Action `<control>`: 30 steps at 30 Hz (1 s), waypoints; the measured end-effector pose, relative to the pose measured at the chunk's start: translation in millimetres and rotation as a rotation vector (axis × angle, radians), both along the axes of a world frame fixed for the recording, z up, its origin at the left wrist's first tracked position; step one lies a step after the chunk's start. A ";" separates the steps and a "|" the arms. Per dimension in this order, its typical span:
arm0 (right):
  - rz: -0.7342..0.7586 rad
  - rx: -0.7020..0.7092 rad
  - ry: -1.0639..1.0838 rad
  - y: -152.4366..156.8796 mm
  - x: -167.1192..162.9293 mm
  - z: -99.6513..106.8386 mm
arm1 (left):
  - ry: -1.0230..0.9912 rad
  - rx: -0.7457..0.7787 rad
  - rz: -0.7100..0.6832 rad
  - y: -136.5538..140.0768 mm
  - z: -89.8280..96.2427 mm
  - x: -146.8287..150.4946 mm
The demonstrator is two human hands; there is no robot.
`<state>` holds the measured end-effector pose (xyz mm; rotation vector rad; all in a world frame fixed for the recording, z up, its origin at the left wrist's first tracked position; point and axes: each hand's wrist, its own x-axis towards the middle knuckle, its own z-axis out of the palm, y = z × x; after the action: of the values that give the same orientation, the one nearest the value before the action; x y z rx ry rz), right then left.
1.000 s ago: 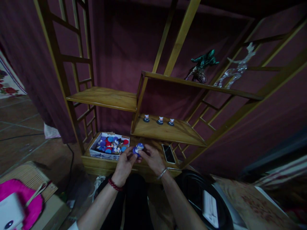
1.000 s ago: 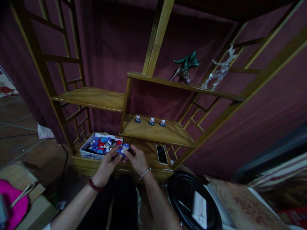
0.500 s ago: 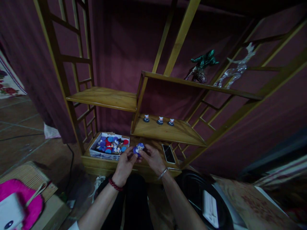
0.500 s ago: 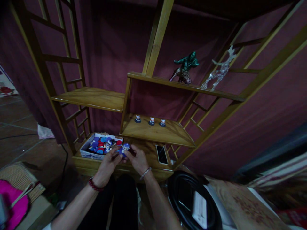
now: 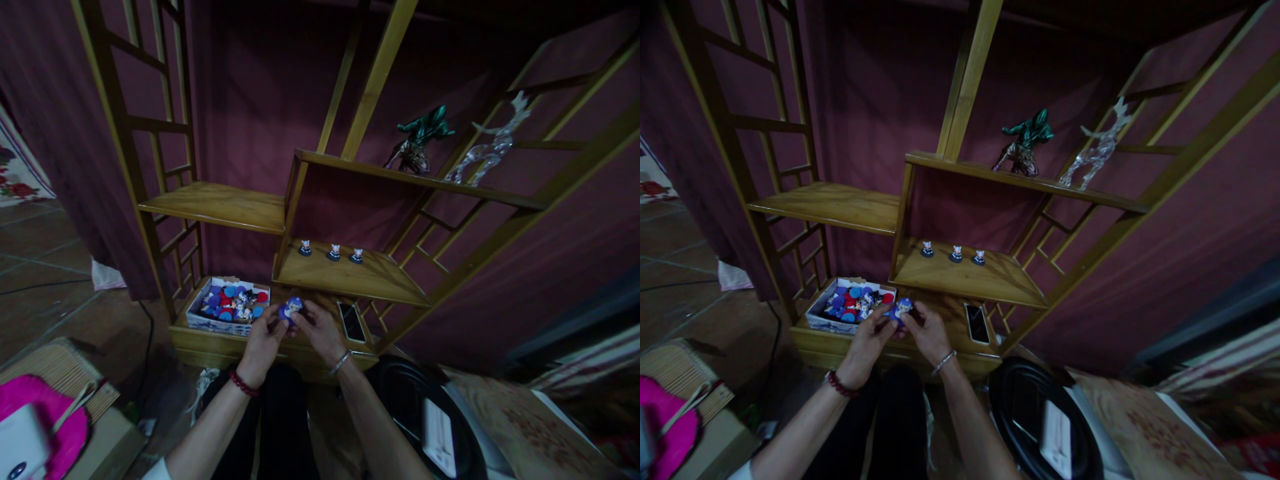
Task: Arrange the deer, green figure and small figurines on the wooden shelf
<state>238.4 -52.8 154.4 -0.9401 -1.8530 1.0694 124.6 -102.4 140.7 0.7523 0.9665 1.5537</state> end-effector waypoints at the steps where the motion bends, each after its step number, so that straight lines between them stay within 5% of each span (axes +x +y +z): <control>1: -0.007 0.002 -0.003 0.5 0.3 -0.4 | -0.003 0.002 0.002 0.4 -0.1 0.5; 16: -0.044 0.009 -0.037 5.8 5.7 -5.8 | 0.093 0.020 0.059 11.8 -12.0 5.0; 30: -0.078 0.027 -0.020 12.1 13.6 -2.8 | 0.454 0.123 0.160 23.2 -24.0 13.4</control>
<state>252.0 -40.7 151.6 -1.0020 -1.8273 0.9889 138.0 -79.2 116.7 1.1715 1.2948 1.6241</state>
